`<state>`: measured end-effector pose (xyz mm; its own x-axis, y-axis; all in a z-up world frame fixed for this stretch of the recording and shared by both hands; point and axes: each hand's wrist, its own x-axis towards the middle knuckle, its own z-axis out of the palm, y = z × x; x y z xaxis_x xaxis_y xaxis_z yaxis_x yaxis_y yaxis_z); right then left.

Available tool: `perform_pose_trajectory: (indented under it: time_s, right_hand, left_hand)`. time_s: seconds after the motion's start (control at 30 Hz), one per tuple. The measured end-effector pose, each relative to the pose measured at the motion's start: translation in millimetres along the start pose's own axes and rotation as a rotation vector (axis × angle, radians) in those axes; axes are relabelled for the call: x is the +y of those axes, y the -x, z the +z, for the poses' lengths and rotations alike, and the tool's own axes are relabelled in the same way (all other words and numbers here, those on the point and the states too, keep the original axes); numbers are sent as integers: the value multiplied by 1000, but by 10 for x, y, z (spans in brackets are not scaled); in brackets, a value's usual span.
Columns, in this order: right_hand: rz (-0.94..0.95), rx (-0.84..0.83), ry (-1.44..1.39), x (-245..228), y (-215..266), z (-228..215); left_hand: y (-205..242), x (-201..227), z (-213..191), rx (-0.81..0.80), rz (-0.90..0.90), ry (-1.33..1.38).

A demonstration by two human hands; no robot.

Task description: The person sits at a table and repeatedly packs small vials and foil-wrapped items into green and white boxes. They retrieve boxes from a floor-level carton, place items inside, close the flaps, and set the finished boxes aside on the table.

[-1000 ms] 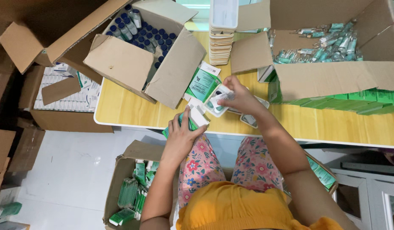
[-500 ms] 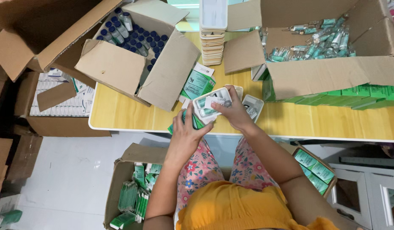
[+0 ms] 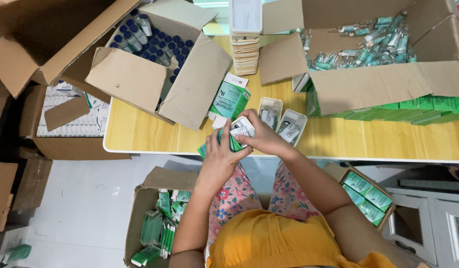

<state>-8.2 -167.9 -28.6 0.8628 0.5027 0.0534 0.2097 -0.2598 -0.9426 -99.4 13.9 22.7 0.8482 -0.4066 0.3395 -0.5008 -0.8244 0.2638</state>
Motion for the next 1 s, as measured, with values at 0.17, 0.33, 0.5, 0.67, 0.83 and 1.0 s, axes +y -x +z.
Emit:
perform_pose_trajectory:
  time_s: [0.17,0.33,0.5,0.67,0.83,1.0]
  right_hand:
    - [-145,-16,-332,279,-2,136]
    - [-213,-7,-181,253,59,118]
    - [-331,355,-11,-13,220,41]
    - [-228,379,-263,-102,197,16]
    - [-221,250,-303,-84,181,66]
    - [-203,254,-196,-126,204,73]
  left_hand:
    - [-8,-9,4,15,-21,7]
    - [-70,-23,25,46,-34,13]
    - [-118,-65,106,153,-66,71]
    - [-85,-68,400,476,-106,381]
    - [-46,-161,834,562,-129,437]
    - [2,-236,1009,608,-130,316]
